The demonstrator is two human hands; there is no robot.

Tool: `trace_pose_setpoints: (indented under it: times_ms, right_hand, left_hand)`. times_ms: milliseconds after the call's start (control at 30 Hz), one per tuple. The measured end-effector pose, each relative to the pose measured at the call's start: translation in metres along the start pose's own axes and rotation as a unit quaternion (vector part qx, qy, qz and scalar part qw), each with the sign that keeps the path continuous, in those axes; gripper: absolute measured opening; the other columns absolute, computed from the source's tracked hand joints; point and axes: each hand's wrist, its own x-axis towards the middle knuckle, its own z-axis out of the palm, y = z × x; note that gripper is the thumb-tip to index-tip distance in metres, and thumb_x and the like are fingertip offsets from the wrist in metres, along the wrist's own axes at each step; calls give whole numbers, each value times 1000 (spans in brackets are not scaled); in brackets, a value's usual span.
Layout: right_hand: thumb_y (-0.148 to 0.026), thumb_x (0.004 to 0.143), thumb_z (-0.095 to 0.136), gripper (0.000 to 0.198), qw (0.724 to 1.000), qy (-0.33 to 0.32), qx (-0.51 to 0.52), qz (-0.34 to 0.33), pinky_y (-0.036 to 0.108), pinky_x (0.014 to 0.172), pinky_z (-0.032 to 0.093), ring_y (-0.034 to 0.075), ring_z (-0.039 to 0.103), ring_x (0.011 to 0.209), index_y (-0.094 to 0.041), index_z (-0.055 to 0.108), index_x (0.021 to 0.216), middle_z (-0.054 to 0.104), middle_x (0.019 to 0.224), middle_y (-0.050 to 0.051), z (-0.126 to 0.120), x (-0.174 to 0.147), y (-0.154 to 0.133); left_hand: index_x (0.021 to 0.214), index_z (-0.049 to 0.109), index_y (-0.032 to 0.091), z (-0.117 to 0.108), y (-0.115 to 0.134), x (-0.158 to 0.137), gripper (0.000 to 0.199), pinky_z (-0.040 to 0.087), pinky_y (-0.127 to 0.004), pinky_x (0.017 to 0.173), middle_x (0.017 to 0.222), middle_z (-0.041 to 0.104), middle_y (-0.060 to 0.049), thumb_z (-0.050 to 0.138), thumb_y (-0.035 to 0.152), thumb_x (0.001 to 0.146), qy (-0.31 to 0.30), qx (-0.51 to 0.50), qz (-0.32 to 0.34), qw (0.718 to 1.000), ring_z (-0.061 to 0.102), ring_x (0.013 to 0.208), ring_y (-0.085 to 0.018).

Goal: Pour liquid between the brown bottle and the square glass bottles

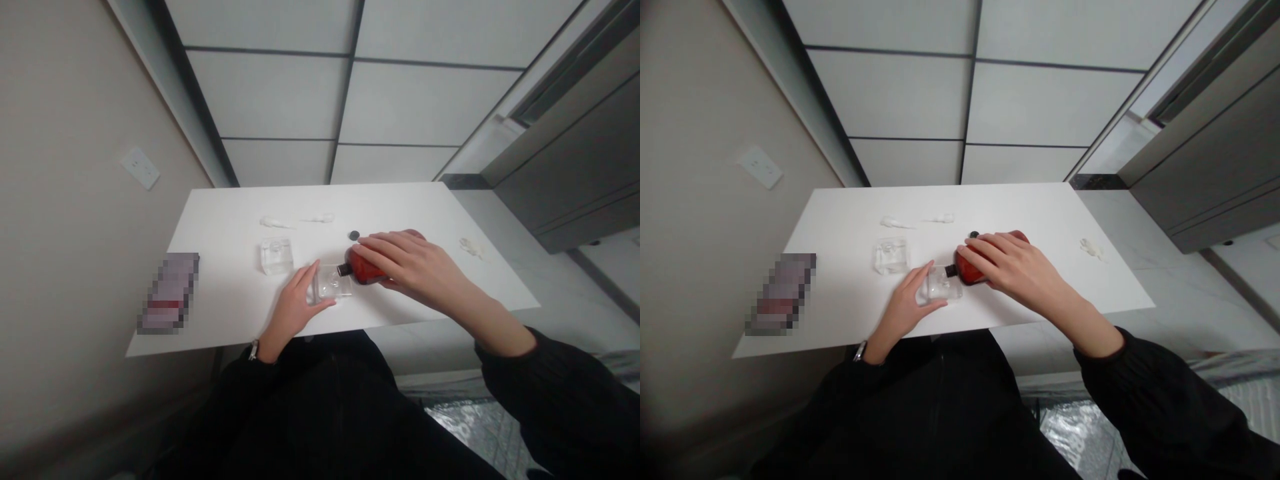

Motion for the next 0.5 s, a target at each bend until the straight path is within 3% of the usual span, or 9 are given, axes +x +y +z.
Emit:
trace_pose_setpoints:
  times_ms: [500]
  right_hand:
    - [-5, 97, 60, 55, 1000, -5, 13, 3, 47, 97, 62, 33, 73, 125, -12, 61, 151, 75, 142, 19, -2, -2, -1]
  left_hand:
    - [165, 43, 29, 0, -1, 0, 87, 47, -47, 127, 159, 60, -13, 87, 42, 91, 0, 2, 8, 1000, 61, 147, -30]
